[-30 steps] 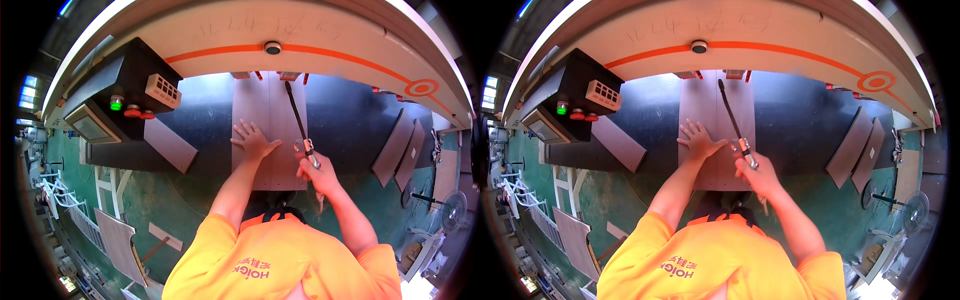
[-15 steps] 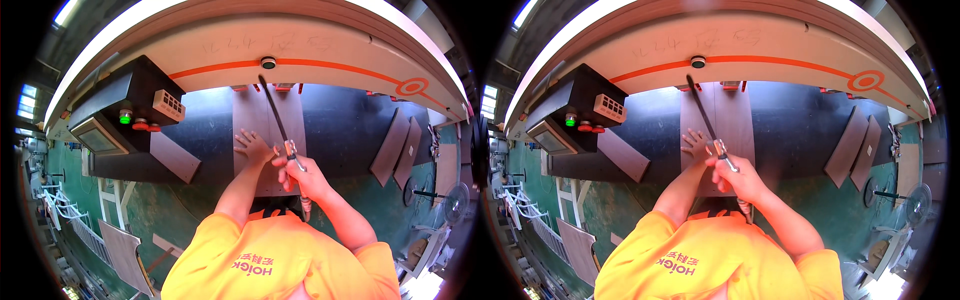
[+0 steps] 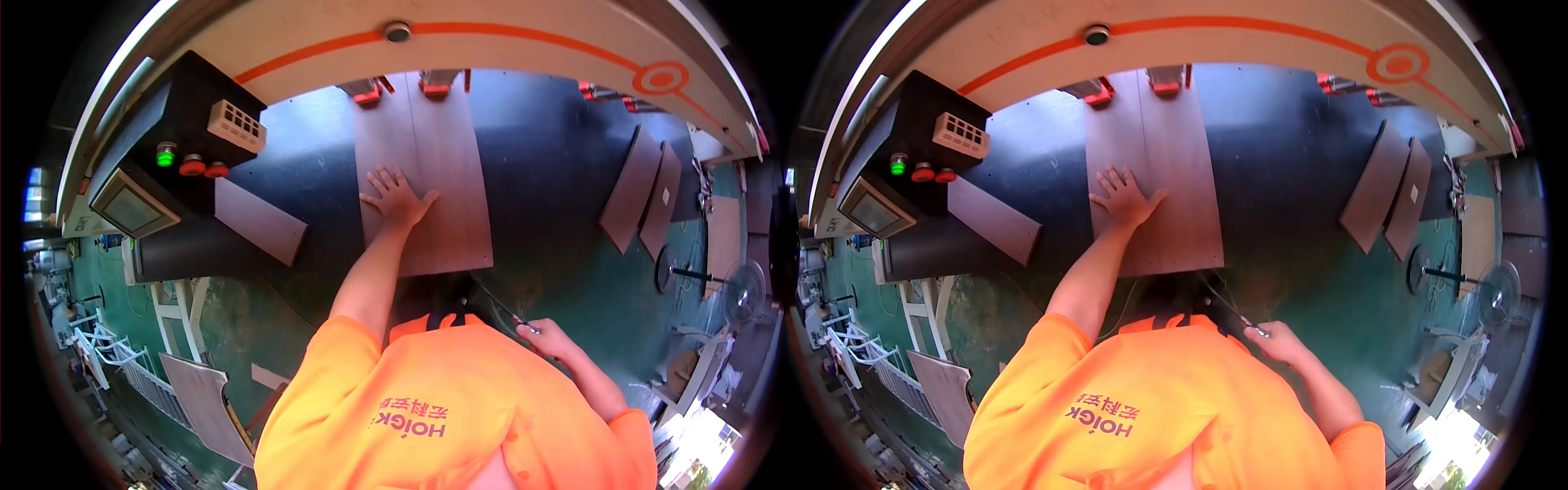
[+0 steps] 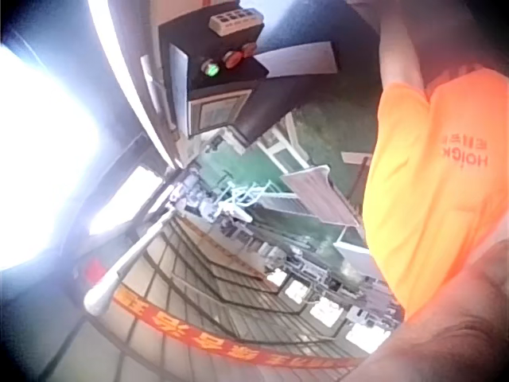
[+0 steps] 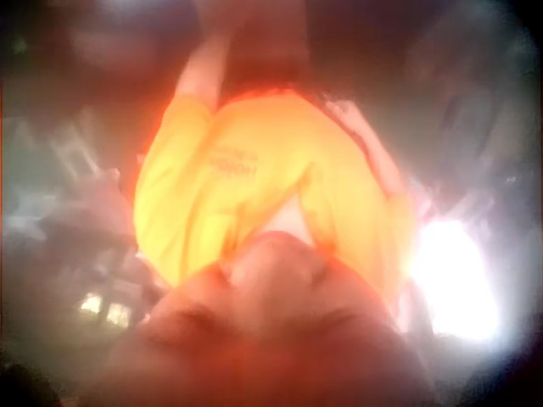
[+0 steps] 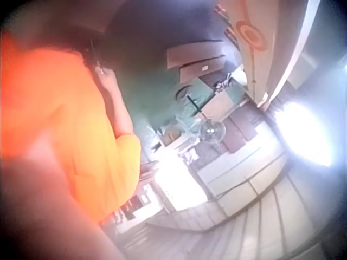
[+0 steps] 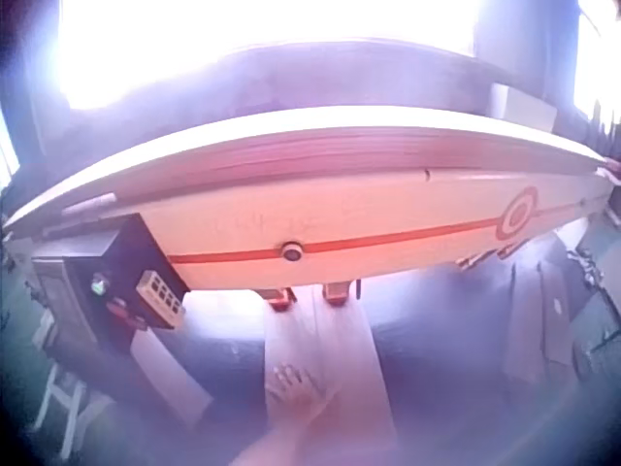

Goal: The person places panels onto a machine bed one at a time and uses a handheld air nozzle to blow dust off their surfaces. After cleaning several panels, the person gathers them and moves them to a nearby table.

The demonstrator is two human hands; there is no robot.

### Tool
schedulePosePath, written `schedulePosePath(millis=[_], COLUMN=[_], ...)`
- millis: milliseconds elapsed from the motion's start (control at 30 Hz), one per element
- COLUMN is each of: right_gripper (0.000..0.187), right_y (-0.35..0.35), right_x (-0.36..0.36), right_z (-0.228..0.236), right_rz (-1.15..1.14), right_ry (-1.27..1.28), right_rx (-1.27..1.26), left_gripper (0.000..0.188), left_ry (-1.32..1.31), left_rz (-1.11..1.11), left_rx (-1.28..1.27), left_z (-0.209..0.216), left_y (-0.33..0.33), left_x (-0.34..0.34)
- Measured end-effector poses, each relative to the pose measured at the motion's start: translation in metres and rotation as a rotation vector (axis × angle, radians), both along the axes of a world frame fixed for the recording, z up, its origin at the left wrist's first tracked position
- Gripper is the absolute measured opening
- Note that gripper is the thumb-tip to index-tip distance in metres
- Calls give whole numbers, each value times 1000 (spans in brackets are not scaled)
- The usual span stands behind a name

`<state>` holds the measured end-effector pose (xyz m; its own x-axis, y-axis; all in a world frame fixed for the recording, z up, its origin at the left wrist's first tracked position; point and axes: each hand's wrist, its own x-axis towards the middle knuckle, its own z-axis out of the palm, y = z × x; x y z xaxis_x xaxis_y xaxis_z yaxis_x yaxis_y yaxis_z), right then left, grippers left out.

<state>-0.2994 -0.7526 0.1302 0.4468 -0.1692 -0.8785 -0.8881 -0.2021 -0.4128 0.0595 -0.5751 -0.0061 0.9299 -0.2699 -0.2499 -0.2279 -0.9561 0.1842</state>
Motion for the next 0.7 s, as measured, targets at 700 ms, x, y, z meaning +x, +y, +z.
schedulePosePath(millis=[700], right_gripper=[45], right_y=[-14], right_x=[-73], right_z=[-70], right_rz=[-142], right_ry=[-165], right_rx=[261], left_gripper=[104], left_ry=[1], left_rz=[-177], left_rx=[232], left_z=[29], left_y=[93], left_x=[-153])
